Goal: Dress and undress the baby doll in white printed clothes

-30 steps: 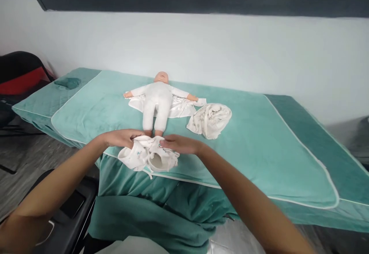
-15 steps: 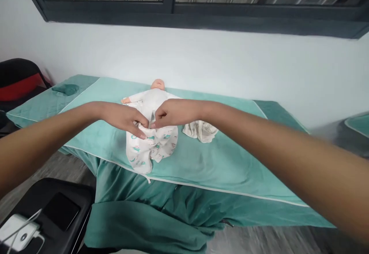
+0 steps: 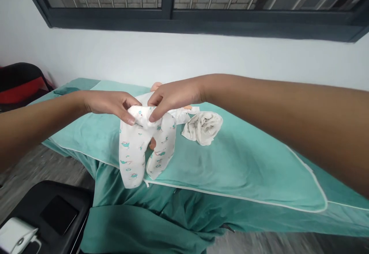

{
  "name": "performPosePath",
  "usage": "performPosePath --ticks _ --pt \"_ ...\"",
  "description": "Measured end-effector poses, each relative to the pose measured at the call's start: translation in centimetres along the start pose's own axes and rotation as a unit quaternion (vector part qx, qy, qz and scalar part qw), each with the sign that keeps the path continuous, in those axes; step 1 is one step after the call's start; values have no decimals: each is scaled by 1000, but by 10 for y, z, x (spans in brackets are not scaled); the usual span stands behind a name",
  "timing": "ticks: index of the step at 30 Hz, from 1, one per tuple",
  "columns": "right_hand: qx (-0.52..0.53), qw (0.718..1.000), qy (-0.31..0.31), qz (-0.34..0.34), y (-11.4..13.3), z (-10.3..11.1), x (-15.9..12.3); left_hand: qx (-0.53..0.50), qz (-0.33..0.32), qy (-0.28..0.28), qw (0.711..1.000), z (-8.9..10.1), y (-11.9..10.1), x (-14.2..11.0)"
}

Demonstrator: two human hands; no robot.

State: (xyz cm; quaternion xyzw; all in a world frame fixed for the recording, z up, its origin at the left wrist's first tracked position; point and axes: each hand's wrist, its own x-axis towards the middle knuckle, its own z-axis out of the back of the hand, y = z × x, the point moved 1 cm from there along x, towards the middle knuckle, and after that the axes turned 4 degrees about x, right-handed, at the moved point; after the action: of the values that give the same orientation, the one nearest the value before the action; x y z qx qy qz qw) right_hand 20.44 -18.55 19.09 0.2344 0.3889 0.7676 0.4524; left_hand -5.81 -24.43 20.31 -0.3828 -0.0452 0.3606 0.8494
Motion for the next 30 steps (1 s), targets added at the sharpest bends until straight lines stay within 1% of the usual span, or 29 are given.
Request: performPosePath --ticks 3,5,7,9,11,13,14,16,19,21,23,26,28,30 --pt "-4 999 -49 18 -21 11 1 76 33 -97 992 15 9 -4" --pt "-23 996 -87 14 -29 16 -1 110 45 -125 985 24 19 -5" --pt "-54 994 -96 -13 -33 20 -4 136 52 -139 979 33 28 -4" --pt "-83 994 -64 -41 -34 22 -7 161 64 -154 973 39 36 -2" --pt "-99 994 -11 -54 -30 22 -11 183 75 -163 966 42 40 2" --pt "-91 994 29 -59 -20 19 -17 197 73 -171 963 40 39 4" --pt "-74 995 38 -57 -13 16 -20 196 65 -185 961 37 37 4" --pt "-15 998 34 -41 4 6 -23 175 39 -234 956 31 29 6" --pt "111 993 14 25 31 -16 -21 108 -31 -318 942 19 11 11" --pt "192 979 4 70 44 -34 -16 68 -91 -349 930 13 0 18" --pt "272 957 -8 106 50 -50 -6 50 -132 -371 918 10 -5 26" --pt "387 911 -41 137 47 -73 18 30 -146 -412 899 12 4 38" --pt "442 884 -68 137 38 -89 43 21 -130 -451 883 15 19 43" --pt "467 870 -90 131 26 -107 72 36 -97 -484 869 16 43 48"
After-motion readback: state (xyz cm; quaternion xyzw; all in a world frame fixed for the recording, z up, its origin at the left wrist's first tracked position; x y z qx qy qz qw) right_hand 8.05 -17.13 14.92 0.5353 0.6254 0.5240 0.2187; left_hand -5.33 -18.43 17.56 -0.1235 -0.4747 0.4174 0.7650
